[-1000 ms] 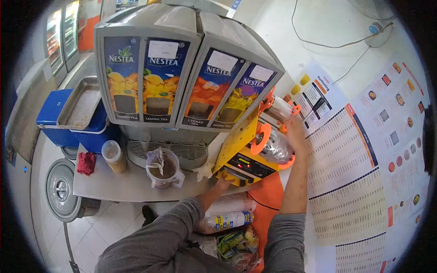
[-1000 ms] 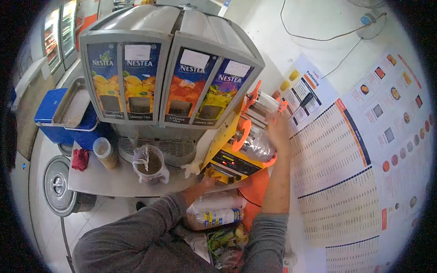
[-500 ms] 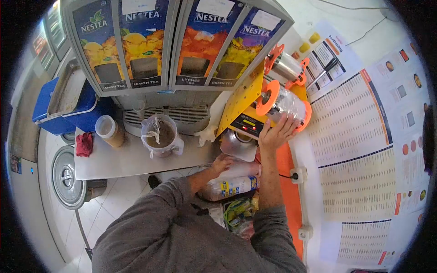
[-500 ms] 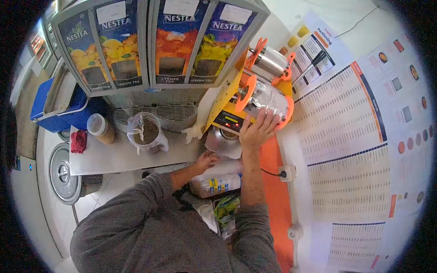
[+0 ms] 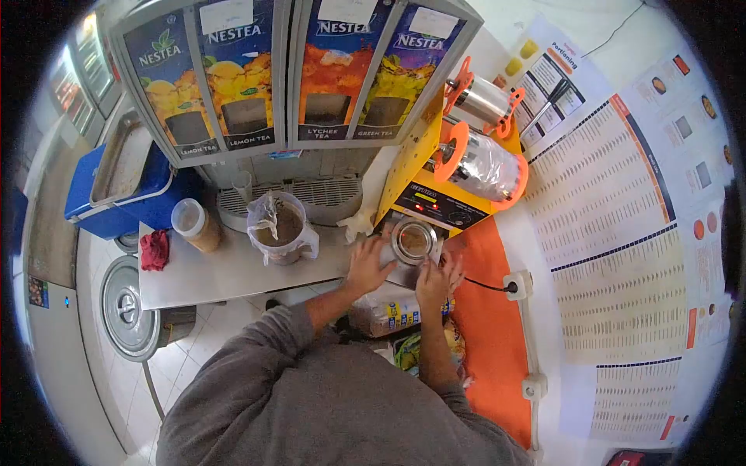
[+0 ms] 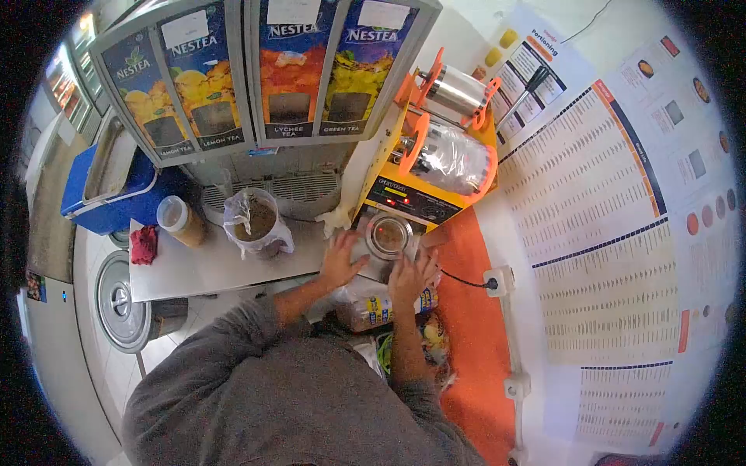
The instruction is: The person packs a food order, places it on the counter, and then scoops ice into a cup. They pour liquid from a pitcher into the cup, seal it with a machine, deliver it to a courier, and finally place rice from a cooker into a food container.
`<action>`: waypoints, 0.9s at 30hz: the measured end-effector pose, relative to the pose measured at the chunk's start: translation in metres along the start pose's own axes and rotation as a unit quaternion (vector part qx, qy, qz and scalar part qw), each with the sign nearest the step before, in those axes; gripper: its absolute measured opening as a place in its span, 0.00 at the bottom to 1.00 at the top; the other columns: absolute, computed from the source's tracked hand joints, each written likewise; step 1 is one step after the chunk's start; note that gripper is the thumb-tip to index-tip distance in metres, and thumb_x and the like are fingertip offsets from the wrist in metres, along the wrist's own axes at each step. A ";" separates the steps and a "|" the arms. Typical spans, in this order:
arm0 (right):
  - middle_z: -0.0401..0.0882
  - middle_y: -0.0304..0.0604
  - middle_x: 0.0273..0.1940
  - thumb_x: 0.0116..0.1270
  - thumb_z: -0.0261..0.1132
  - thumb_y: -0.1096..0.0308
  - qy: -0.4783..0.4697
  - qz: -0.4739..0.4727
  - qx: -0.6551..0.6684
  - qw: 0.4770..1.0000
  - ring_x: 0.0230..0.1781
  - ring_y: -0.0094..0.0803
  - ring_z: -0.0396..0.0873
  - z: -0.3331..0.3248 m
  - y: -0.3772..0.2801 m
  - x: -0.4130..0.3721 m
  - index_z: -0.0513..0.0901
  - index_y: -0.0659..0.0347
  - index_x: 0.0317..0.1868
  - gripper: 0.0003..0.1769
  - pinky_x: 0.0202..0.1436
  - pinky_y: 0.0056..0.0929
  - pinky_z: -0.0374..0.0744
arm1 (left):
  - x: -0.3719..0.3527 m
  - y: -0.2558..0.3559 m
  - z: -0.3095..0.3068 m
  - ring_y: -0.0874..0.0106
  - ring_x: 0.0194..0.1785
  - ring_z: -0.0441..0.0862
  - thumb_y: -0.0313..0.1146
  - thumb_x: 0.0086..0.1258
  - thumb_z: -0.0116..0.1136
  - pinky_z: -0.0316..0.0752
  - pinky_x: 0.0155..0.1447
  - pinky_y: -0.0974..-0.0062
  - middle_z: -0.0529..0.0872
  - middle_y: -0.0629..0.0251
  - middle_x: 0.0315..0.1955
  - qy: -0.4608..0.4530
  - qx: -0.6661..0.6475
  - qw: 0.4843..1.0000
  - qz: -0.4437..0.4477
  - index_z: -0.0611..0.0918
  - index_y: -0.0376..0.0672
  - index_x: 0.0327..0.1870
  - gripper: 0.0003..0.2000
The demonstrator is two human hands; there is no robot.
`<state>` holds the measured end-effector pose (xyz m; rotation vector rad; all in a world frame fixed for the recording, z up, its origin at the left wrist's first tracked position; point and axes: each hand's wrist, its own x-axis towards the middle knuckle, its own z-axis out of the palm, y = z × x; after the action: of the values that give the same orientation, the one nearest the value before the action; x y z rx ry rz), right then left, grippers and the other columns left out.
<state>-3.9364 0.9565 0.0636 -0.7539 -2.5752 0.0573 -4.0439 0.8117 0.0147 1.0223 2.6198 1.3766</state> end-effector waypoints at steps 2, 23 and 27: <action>0.66 0.51 0.67 0.69 0.56 0.55 -0.056 0.074 0.055 0.994 0.73 0.59 0.50 0.011 0.014 0.011 0.85 0.52 0.52 0.18 0.71 0.61 0.49 | 0.029 0.013 0.005 0.54 0.64 0.65 0.46 0.61 0.63 0.61 0.63 0.47 0.68 0.55 0.63 -0.030 0.052 0.998 -0.010 0.68 0.43 0.65 0.32; 0.77 0.37 0.34 0.63 0.70 0.68 -0.115 0.330 0.790 0.504 0.32 0.29 0.76 -0.013 0.006 0.046 0.78 0.58 0.50 0.16 0.36 0.31 0.76 | 0.064 0.045 0.016 0.56 0.56 0.75 0.43 0.61 0.67 0.70 0.56 0.46 0.75 0.59 0.54 0.016 -0.399 0.915 -0.061 0.74 0.47 0.53 0.22; 0.79 0.40 0.39 0.69 0.64 0.63 -0.201 0.234 0.826 0.472 0.38 0.31 0.77 -0.088 -0.039 0.039 0.78 0.61 0.52 0.15 0.42 0.34 0.77 | 0.038 0.069 -0.069 0.56 0.62 0.74 0.42 0.69 0.60 0.71 0.61 0.47 0.76 0.58 0.58 -0.121 -0.718 0.619 -0.294 0.69 0.45 0.63 0.24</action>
<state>-3.9463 0.9364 0.1652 -0.4520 -1.1721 2.5693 -4.0569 0.8097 0.1185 0.0133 0.7305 2.0401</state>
